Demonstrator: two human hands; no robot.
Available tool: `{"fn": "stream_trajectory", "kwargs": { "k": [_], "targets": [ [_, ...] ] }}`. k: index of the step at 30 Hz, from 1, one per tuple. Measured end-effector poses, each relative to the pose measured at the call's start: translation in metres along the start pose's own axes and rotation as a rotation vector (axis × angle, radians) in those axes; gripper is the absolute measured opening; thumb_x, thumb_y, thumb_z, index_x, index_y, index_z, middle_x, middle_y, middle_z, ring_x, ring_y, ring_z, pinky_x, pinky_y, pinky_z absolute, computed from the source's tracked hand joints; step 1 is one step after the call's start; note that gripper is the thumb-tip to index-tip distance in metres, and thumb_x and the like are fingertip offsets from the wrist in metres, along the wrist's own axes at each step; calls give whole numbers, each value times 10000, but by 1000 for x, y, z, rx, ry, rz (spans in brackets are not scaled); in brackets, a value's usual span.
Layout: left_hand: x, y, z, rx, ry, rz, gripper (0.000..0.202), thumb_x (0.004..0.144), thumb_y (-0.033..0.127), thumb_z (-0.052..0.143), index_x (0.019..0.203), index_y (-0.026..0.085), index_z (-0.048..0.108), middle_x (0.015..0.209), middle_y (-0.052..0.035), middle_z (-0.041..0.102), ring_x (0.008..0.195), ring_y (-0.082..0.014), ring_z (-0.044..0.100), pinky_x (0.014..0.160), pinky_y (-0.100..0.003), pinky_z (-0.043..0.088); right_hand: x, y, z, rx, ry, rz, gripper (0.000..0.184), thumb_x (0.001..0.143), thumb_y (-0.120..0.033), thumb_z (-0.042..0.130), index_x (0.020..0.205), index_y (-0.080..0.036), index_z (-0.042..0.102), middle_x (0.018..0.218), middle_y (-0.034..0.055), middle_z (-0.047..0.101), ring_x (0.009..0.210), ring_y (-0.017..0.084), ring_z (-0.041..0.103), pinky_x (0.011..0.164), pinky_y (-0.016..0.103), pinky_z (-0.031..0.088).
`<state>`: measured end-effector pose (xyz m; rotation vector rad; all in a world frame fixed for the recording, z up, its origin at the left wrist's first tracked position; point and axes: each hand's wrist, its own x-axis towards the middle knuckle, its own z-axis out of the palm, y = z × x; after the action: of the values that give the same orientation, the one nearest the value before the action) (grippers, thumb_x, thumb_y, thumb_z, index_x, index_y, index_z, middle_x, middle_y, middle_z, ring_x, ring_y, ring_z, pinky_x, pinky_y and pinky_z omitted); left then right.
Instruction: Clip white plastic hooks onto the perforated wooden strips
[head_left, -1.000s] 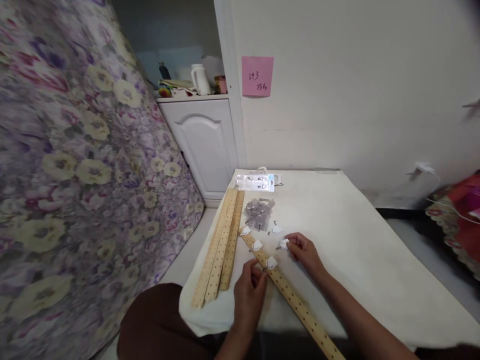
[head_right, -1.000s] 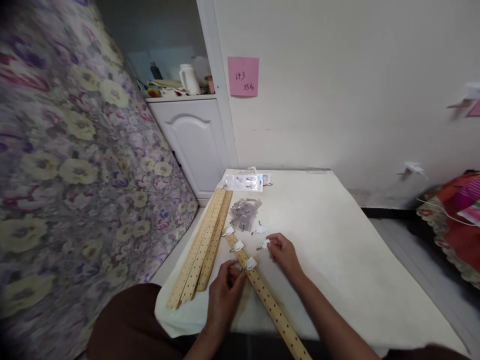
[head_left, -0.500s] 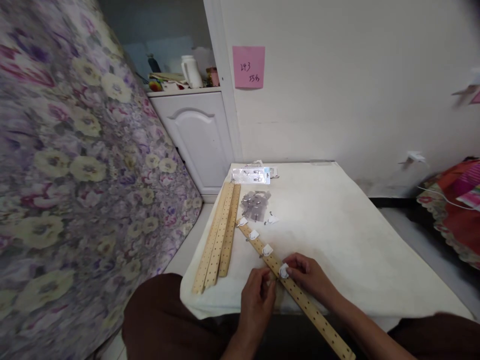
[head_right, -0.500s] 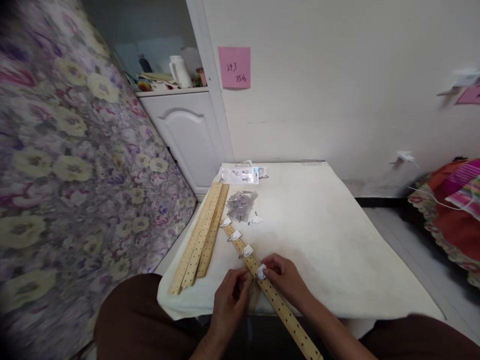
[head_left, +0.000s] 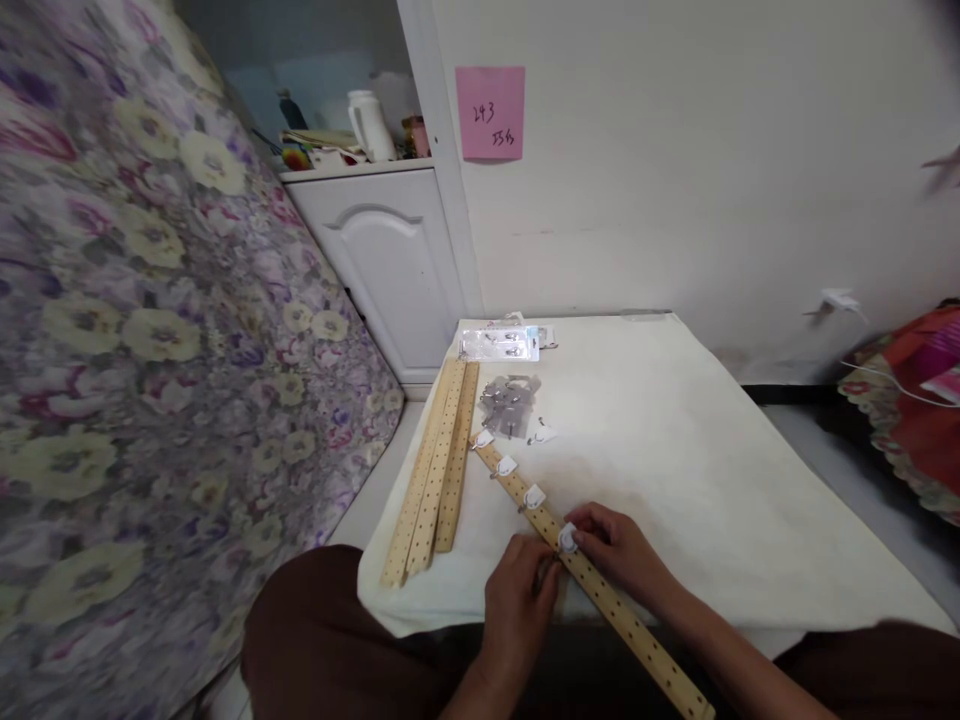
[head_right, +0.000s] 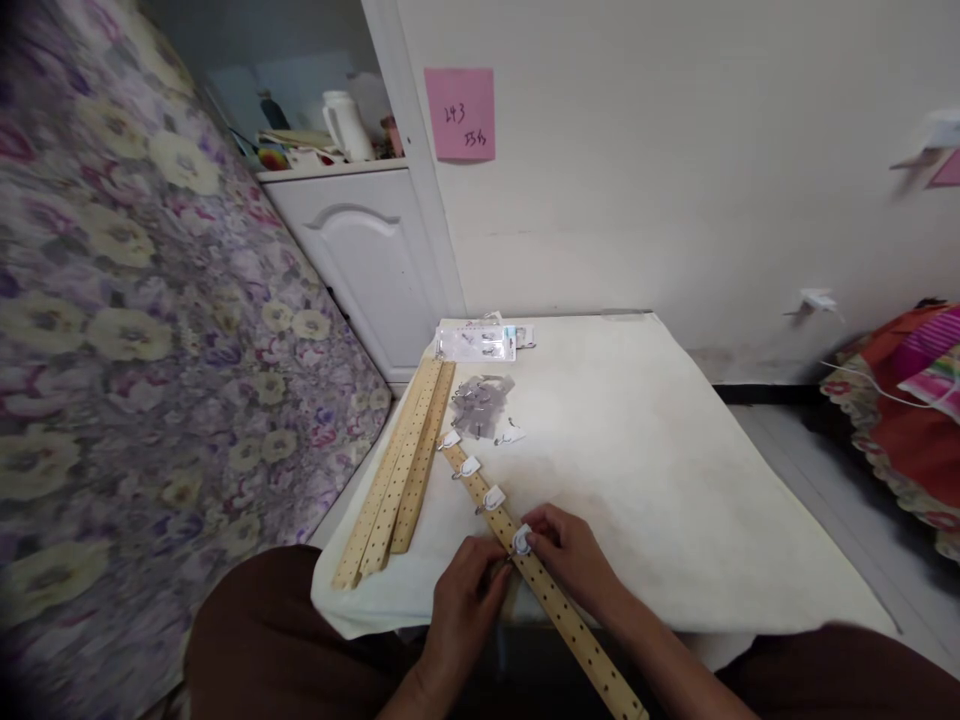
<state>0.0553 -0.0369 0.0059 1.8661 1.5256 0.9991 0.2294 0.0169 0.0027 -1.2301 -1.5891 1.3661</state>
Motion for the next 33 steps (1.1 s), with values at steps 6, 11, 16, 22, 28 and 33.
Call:
{"fn": "stream_trajectory", "kwargs": {
  "k": [6,11,16,22,28,33],
  "targets": [
    [0,0,0,12,-23,0,154,881,207,475,904,229,626,857,-27,597,820,-165,577,713,-273,466,0,-1,1,-39,7,-21,183,799,-252,554,928,-192,669,817,28,703,761,196,629,706,297,474],
    [0,0,0,13,-26,-6,153,888,223,467,888,224,620,850,-29,595,810,-163,576,705,-271,465,-1,-5,0,-77,20,-14,195,792,-270,563,935,-195,672,750,17,681,699,187,601,654,292,464],
    [0,1,0,46,-20,-6,154,861,179,493,892,230,635,844,-23,601,811,-163,580,704,-263,458,-3,-8,-1,-74,8,-15,166,800,-259,555,914,-193,654,763,14,675,709,183,600,657,286,461],
    [0,2,0,44,-32,-25,145,861,173,491,883,222,626,844,-22,597,806,-157,580,698,-260,453,-2,-2,0,-114,14,-38,166,801,-254,551,928,-190,636,772,15,672,728,189,608,679,296,464],
    [0,1,0,30,-17,-28,126,841,174,511,869,224,623,843,-24,605,804,-163,581,702,-264,461,-2,3,-1,-114,30,-24,221,800,-281,550,994,-195,614,797,23,668,753,201,614,689,312,474],
    [-1,-1,1,38,-15,-29,131,827,162,523,880,225,624,839,-20,600,789,-162,577,695,-264,461,-2,3,-1,-130,34,-39,221,809,-296,542,993,-196,617,817,30,672,748,201,612,698,322,475]
  ]
}}
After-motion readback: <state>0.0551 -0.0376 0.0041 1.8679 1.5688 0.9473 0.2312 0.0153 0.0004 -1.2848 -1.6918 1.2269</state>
